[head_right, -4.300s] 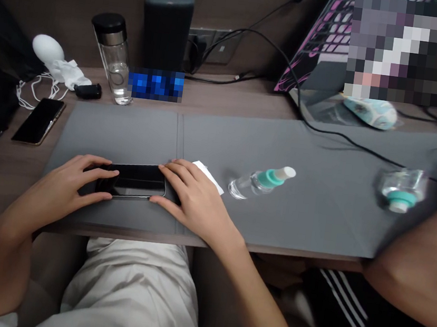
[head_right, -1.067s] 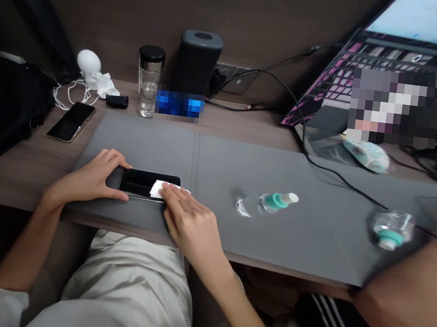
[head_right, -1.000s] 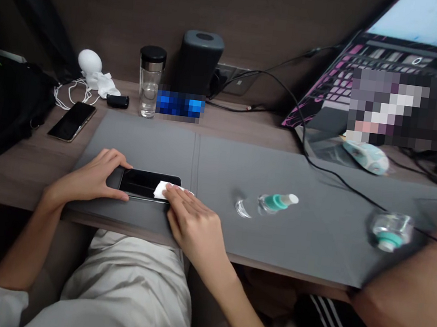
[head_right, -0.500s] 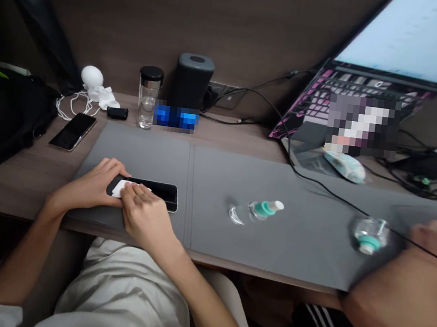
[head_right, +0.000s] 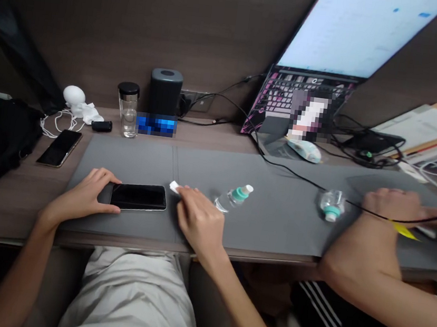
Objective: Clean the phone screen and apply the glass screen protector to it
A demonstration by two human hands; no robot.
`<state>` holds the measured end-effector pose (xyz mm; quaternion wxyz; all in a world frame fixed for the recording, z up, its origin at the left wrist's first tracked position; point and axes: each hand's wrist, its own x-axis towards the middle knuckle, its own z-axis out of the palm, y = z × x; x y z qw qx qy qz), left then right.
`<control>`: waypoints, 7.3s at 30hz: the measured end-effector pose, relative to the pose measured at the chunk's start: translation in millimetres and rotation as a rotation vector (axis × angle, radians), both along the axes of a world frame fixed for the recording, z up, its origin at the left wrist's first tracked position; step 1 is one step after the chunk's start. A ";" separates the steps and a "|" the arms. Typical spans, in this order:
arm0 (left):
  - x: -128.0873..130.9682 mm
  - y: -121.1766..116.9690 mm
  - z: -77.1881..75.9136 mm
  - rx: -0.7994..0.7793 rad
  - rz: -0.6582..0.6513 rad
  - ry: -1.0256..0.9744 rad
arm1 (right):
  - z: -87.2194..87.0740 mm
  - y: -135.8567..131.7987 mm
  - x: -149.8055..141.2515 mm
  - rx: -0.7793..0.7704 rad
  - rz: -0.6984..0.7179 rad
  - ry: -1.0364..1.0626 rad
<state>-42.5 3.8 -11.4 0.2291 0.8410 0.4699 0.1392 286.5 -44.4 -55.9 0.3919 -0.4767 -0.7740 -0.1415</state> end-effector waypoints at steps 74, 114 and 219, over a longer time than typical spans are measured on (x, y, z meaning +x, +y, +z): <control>19.0 -6.4 -3.4 0.554 -0.225 0.093 | -3.9 14.6 -18.5 -0.259 0.272 -0.143; 19.0 -20.3 -15.9 0.524 -0.195 0.127 | -5.4 9.6 -13.9 -0.252 0.281 -0.149; 27.1 -28.0 27.8 0.192 -0.144 0.454 | -5.5 8.8 -9.1 -0.367 0.279 -0.084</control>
